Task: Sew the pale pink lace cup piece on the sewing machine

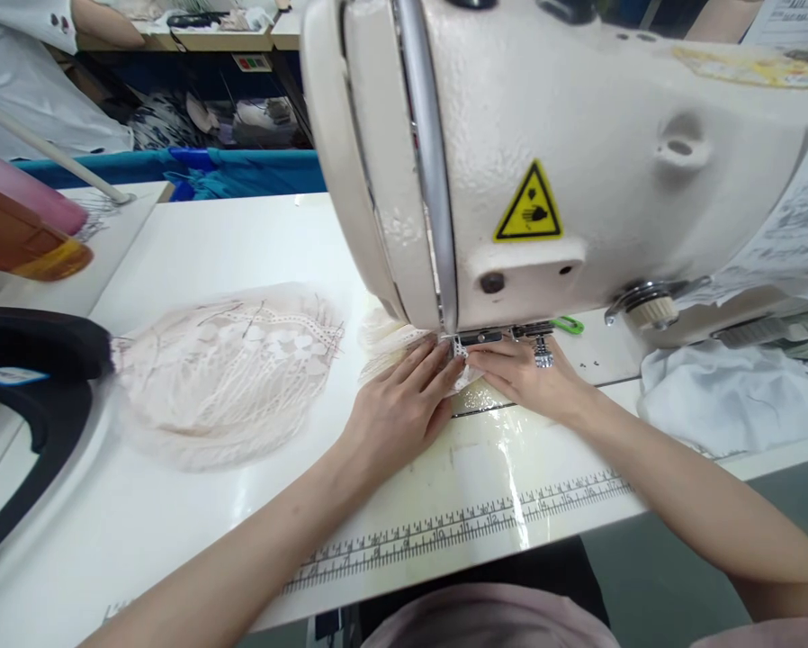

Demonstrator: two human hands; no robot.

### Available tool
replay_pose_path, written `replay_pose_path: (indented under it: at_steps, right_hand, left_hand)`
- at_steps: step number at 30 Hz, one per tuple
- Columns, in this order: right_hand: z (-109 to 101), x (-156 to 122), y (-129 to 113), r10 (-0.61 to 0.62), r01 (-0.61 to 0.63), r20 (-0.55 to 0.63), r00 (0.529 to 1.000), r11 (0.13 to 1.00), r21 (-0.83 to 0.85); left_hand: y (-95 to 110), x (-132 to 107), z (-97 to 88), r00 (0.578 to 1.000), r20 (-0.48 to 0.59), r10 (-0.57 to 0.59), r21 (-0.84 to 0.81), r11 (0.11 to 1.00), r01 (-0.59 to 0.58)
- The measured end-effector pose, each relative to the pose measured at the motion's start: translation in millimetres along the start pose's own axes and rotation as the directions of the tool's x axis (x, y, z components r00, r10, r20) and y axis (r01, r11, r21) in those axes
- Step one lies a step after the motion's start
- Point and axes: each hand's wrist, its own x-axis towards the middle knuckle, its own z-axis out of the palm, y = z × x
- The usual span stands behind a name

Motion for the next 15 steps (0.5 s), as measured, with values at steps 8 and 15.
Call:
replay_pose_path:
  at_steps: [8, 15]
  right_hand:
    - [2.2, 0.4, -1.4, 0.187, -0.193, 0.051, 0.981, 0.964, 0.181]
    - [6.6, -3.1, -1.2, 0.166, -0.168, 0.043, 0.985, 0.985, 0.047]
  left_hand:
    - [-0.6, 2.2, 0.5, 0.999, 0.023, -0.023, 0.009, 1.0, 0.023]
    - [-0.6, 2.8, 0.6, 1.0, -0.02, -0.017, -0.019, 1.0, 0.017]
